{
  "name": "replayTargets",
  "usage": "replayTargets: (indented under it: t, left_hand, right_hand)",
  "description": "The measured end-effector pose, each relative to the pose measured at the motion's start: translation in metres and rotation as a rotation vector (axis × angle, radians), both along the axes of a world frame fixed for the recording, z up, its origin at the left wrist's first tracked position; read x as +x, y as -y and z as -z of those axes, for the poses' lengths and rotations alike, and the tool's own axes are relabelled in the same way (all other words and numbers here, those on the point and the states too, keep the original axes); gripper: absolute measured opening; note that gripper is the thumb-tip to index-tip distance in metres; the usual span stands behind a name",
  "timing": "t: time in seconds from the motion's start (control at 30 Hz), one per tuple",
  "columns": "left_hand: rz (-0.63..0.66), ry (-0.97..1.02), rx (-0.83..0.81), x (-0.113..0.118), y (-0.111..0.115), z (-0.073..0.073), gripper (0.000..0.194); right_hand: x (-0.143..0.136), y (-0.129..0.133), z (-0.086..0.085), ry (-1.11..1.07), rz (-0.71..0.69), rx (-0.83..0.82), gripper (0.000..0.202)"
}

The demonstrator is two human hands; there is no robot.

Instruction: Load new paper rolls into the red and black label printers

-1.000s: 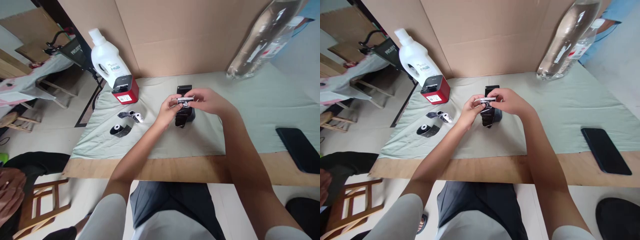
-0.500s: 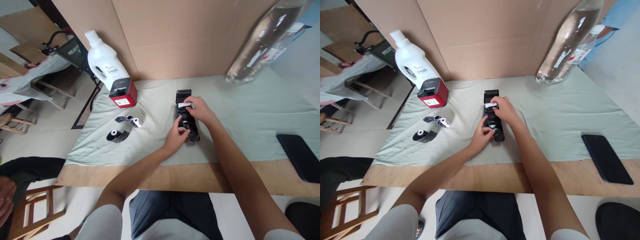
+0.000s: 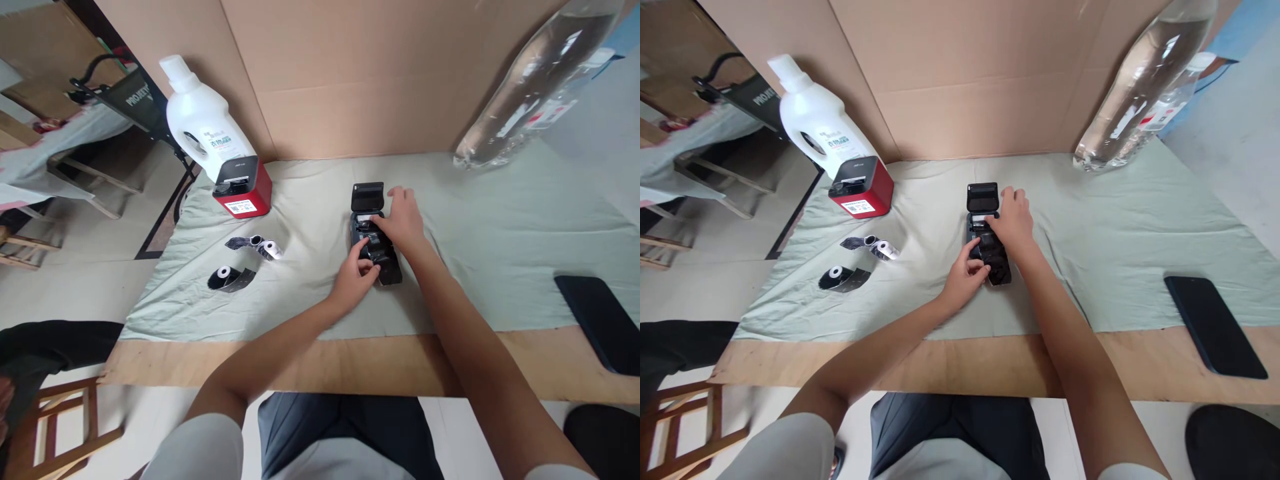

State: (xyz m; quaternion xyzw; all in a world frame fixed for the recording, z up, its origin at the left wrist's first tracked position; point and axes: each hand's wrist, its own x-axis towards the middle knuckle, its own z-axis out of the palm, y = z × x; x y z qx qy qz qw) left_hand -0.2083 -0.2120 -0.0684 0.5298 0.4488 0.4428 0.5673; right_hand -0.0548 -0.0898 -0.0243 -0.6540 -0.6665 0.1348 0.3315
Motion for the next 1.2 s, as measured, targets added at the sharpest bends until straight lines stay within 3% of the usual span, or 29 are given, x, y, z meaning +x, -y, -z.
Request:
replayTargets:
  t: [0.1,0.2,0.3,0.43,0.53,0.63,0.73,0.83,1.03,1.2]
  left_hand:
    - [-0.017,0.022,0.004,0.0,0.002,-0.005,0.064]
    - [-0.073,0.005,0.024,-0.001,0.004,-0.009,0.047]
    - [-0.091,-0.039,0.06,-0.002,0.005,-0.012,0.028]
    - [-0.055,-0.094,0.046,-0.003,0.007,-0.015,0.016]
    - [-0.062,-0.101,0.026,-0.003,0.008,-0.019,0.015]
    - [-0.058,-0.106,0.029,-0.003,0.009,-0.021,0.014]
    - [-0.05,-0.13,0.028,-0.003,0.01,-0.02,0.015]
    - [-0.032,-0.159,0.06,-0.003,0.011,-0.018,0.016]
    - [0.048,-0.229,0.328,-0.006,0.018,-0.02,0.019]
    - [-0.003,-0.117,0.273,-0.009,0.019,-0.019,0.022]
  right_hand:
    - [0.005,-0.009,0.004,-0.224,-0.092,-0.034,0.082]
    - [0.011,-0.011,0.0,-0.303,-0.173,-0.012,0.064]
    - [0.019,-0.003,-0.013,-0.207,-0.306,0.015,0.042]
    - [0.03,0.007,-0.03,-0.059,-0.452,-0.096,0.024]
    - [0.031,0.007,-0.034,-0.05,-0.444,-0.184,0.019]
    - [0.025,0.008,-0.031,-0.125,-0.383,-0.275,0.031]
    - [0.016,0.011,-0.024,-0.316,-0.263,-0.414,0.05]
    - [0.009,0.013,-0.018,-0.501,-0.178,-0.515,0.056]
    - [0.002,0.011,-0.016,-0.569,-0.12,-0.543,0.057]
    - [-0.002,0.016,-0.02,-0.556,-0.098,-0.522,0.059]
